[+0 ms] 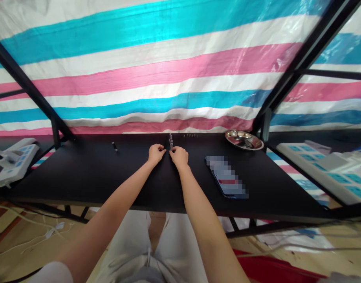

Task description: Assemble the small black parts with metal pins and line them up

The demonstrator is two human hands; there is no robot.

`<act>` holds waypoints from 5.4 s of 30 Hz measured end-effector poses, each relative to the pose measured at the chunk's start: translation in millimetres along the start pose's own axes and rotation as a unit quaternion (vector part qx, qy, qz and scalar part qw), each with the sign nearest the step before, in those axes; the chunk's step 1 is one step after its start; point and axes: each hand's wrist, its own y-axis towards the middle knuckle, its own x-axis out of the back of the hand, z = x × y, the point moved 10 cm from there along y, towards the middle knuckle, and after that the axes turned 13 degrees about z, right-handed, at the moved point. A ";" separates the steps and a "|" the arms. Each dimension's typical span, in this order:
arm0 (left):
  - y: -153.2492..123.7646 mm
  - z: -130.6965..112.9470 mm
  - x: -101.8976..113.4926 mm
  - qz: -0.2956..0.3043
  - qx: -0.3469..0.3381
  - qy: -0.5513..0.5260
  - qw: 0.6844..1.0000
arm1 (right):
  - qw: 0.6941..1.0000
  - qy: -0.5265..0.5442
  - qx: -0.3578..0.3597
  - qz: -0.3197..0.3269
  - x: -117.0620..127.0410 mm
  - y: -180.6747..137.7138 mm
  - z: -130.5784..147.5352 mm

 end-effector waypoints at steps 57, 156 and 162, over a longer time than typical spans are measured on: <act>-74.9 94.7 146.3 -0.362 0.086 -0.402 0.837 | 0.995 -0.052 -0.027 -0.086 38.6 -33.9 29.3; -60.7 -42.6 41.5 0.022 -0.095 0.294 0.951 | 0.998 -0.015 -0.004 0.064 -3.1 -16.6 0.4; -64.5 -54.3 22.0 0.068 -0.134 0.316 0.937 | 0.998 -0.024 -0.002 0.062 -4.2 -15.3 0.3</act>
